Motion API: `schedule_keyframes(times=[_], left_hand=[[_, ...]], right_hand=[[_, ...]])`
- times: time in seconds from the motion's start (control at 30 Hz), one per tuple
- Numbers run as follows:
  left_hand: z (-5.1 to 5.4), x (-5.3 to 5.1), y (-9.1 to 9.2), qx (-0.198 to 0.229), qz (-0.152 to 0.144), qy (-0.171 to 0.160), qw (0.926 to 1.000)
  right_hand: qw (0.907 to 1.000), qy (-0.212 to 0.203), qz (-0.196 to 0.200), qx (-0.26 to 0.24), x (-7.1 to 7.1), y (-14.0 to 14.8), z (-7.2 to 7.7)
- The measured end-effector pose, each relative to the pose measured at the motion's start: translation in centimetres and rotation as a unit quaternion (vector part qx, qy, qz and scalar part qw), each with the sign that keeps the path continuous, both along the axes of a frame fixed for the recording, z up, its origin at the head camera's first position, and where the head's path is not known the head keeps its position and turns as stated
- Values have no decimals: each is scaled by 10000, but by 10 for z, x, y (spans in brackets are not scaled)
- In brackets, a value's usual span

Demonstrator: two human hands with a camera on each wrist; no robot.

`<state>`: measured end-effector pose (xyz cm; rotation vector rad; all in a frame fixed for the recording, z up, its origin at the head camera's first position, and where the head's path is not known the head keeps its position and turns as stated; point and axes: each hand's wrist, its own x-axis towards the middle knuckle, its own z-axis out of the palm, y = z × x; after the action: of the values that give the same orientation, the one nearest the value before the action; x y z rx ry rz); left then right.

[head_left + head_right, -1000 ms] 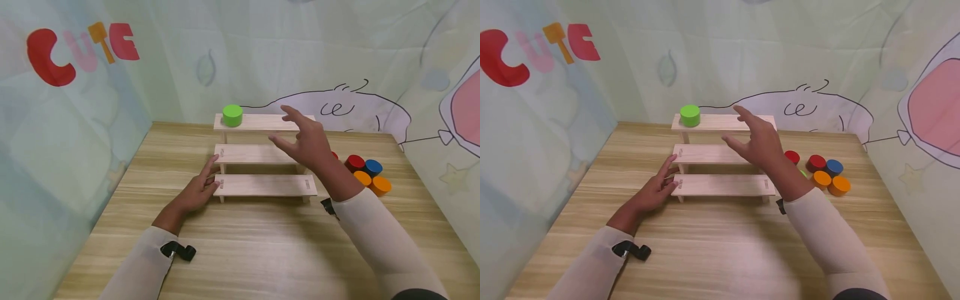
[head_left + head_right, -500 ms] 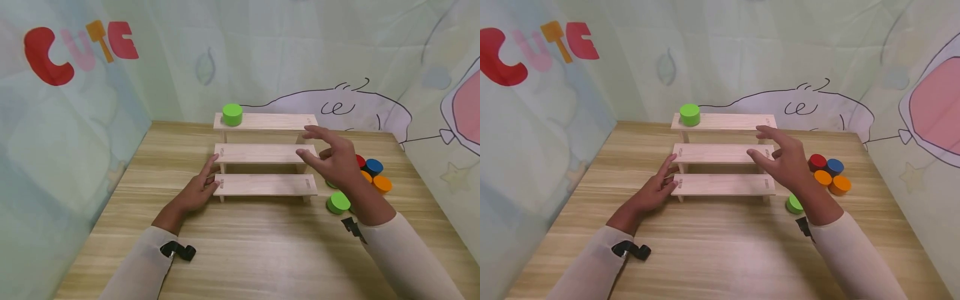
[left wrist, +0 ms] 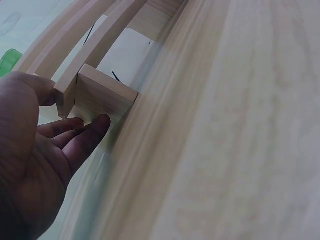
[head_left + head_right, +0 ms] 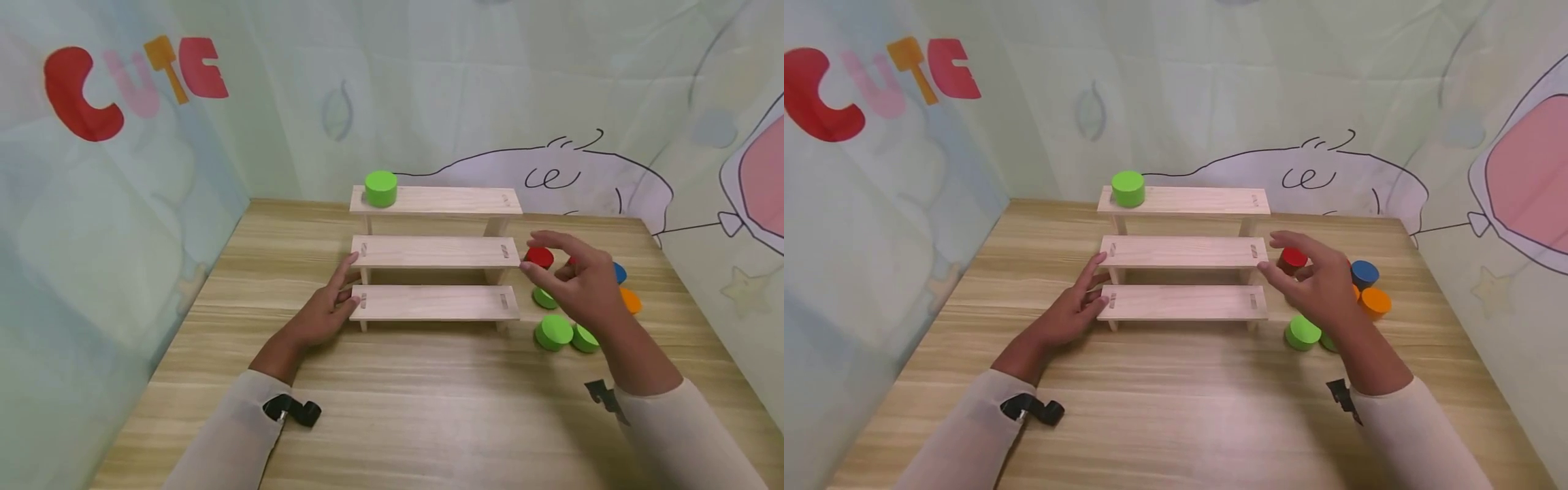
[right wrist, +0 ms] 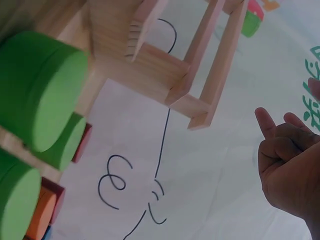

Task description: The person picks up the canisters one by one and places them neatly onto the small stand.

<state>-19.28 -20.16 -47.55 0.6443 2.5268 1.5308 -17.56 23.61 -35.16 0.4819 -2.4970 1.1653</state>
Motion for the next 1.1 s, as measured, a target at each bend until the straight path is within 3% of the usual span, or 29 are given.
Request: schedule_keyframes(times=[0.23,0.47,0.67,1.1], left_hand=[[0,1,0,-26,-10,33,10000],[2,1,0,-31,-1,8,10000],[2,0,0,-23,14,-4,10000],[3,1,0,-86,25,-5,10000]], right_hand=[[9978,-127,-485,423,7,25,-14],[9957,-542,-683,306,15,54,-28],[9875,-954,-1057,668,20,77,-37],[9729,-1750,-1252,849,28,108,-55]])
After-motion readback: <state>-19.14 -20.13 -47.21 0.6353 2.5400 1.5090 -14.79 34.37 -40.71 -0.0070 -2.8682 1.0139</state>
